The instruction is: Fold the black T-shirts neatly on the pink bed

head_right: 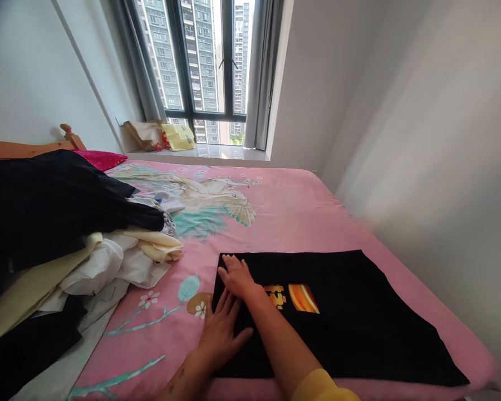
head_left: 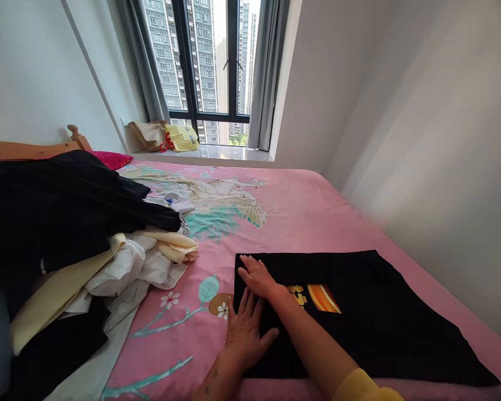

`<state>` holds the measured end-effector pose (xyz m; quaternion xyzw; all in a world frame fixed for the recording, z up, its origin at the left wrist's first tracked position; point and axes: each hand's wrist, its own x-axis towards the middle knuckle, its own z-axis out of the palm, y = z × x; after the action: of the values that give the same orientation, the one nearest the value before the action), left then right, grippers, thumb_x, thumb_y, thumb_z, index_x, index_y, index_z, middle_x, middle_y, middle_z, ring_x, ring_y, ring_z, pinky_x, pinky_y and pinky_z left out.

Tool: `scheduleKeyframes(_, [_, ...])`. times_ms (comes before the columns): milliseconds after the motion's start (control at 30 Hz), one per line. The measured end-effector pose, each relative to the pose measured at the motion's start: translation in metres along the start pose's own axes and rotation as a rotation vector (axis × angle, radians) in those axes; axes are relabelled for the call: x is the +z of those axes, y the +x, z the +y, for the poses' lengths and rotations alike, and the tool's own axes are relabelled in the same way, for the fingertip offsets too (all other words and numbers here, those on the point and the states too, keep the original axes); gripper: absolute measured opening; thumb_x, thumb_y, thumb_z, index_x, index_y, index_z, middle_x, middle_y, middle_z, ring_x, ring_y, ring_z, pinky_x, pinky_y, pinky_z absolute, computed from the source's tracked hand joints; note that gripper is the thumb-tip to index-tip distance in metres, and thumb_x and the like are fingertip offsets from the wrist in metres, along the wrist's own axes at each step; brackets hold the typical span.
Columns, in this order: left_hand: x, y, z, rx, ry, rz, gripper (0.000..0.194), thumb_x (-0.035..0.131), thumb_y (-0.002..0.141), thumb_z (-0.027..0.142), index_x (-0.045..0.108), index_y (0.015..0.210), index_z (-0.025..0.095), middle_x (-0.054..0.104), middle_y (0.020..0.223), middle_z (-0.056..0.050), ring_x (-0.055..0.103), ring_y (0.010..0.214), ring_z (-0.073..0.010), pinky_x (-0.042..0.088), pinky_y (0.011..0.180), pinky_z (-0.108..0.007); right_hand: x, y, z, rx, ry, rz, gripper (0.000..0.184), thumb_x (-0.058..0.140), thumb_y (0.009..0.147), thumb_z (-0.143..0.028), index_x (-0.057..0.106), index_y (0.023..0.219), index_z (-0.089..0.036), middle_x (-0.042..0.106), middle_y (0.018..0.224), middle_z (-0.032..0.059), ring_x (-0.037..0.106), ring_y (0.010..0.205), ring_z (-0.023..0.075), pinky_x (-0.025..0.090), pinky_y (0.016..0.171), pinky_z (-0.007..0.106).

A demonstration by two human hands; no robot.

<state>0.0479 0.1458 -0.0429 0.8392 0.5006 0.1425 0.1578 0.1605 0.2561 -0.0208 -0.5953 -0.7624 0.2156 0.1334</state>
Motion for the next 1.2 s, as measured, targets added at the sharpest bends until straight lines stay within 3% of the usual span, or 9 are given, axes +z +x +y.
scheduleKeyframes(167, [0.007, -0.002, -0.006, -0.007, 0.021, 0.069, 0.07, 0.034, 0.092, 0.051, 0.01, 0.15, 0.022, 0.011, 0.157, -0.008, 0.008, 0.145, -0.0254, 0.003, 0.113, -0.06, -0.027, -0.062, 0.05, 0.148, -0.062, 0.131, 0.053, 0.017, 0.094, -0.026, 0.04, 0.14, -0.013, 0.042, 0.144, 0.0122, 0.03, 0.137, 0.0216, 0.017, 0.113, 0.046])
scheduleKeyframes(300, [0.007, -0.002, -0.006, -0.006, 0.033, 0.083, 0.064, 0.031, 0.094, 0.047, 0.013, 0.149, 0.02, 0.013, 0.156, -0.008, 0.01, 0.144, -0.0237, 0.006, 0.114, -0.059, -0.032, -0.107, 0.073, 0.036, -0.111, 0.019, 0.045, 0.039, 0.09, -0.035, 0.047, 0.134, -0.03, 0.036, 0.148, -0.0006, 0.023, 0.141, 0.0219, 0.012, 0.114, 0.05])
scheduleKeyframes(400, [0.007, -0.001, -0.003, 0.005, 0.085, 0.05, 0.062, 0.039, 0.091, 0.046, 0.025, 0.147, 0.024, 0.019, 0.155, -0.007, 0.014, 0.144, -0.0271, 0.005, 0.112, -0.062, -0.032, -0.119, 0.072, -0.03, -0.178, -0.057, 0.047, 0.03, 0.094, -0.042, 0.04, 0.138, -0.032, 0.029, 0.152, -0.0015, 0.016, 0.143, 0.0218, 0.006, 0.113, 0.056])
scheduleKeyframes(600, [0.001, 0.002, 0.006, -0.01, 0.156, 0.024, 0.063, 0.049, 0.086, 0.046, 0.031, 0.144, 0.031, 0.022, 0.155, -0.007, 0.016, 0.143, -0.0296, 0.006, 0.11, -0.065, -0.037, -0.111, 0.047, 0.0, -0.21, -0.03, 0.052, 0.024, 0.095, -0.042, 0.041, 0.139, -0.021, 0.035, 0.148, 0.0073, 0.025, 0.14, 0.0259, 0.008, 0.111, 0.06])
scheduleKeyframes(700, [-0.004, -0.004, 0.014, -0.032, 0.169, 0.009, 0.065, 0.049, 0.085, 0.049, 0.031, 0.145, 0.029, 0.021, 0.154, -0.01, 0.017, 0.142, -0.0325, 0.002, 0.108, -0.068, -0.029, -0.105, 0.023, -0.02, -0.2, 0.057, 0.056, 0.013, 0.096, -0.042, 0.033, 0.144, -0.019, 0.027, 0.152, 0.0054, 0.016, 0.143, 0.02, 0.0, 0.115, 0.051])
scheduleKeyframes(833, [-0.002, -0.031, 0.028, 0.039, 0.137, -0.041, 0.068, 0.046, 0.086, 0.051, 0.026, 0.147, 0.026, 0.027, 0.152, -0.009, 0.015, 0.142, -0.0327, -0.003, 0.11, -0.066, -0.006, -0.1, 0.001, -0.048, -0.132, 0.022, 0.061, 0.018, 0.094, -0.051, 0.024, 0.147, -0.021, 0.016, 0.156, 0.0012, 0.005, 0.144, 0.0175, -0.004, 0.115, 0.047])
scheduleKeyframes(1000, [0.004, -0.056, 0.032, 0.069, 0.126, -0.08, 0.066, 0.05, 0.086, 0.039, 0.025, 0.146, 0.032, 0.025, 0.154, -0.008, 0.013, 0.142, -0.0347, 0.006, 0.109, -0.069, 0.01, -0.09, -0.006, 0.011, -0.117, -0.002, 0.068, 0.022, 0.091, -0.057, 0.025, 0.147, -0.018, 0.017, 0.155, 0.0083, 0.008, 0.144, 0.0246, -0.006, 0.111, 0.058])
scheduleKeyframes(1100, [0.005, -0.058, 0.031, 0.097, 0.084, -0.067, 0.069, 0.053, 0.084, 0.037, 0.023, 0.146, 0.035, 0.021, 0.155, -0.008, 0.015, 0.142, -0.0348, 0.008, 0.107, -0.071, 0.009, -0.077, -0.007, 0.017, -0.122, 0.021, 0.067, 0.015, 0.093, -0.056, 0.02, 0.148, -0.018, 0.013, 0.156, 0.0067, 0.003, 0.144, 0.0223, -0.009, 0.111, 0.057])
scheduleKeyframes(1200, [0.008, -0.063, 0.028, 0.064, 0.023, 0.012, 0.061, 0.052, 0.085, 0.034, 0.035, 0.143, 0.033, 0.028, 0.153, -0.007, 0.02, 0.141, -0.0325, 0.014, 0.11, -0.067, 0.008, -0.064, -0.005, 0.015, -0.112, 0.002, 0.065, 0.023, 0.092, -0.055, 0.022, 0.147, -0.021, 0.014, 0.156, 0.0038, 0.003, 0.144, 0.0211, -0.007, 0.112, 0.054])
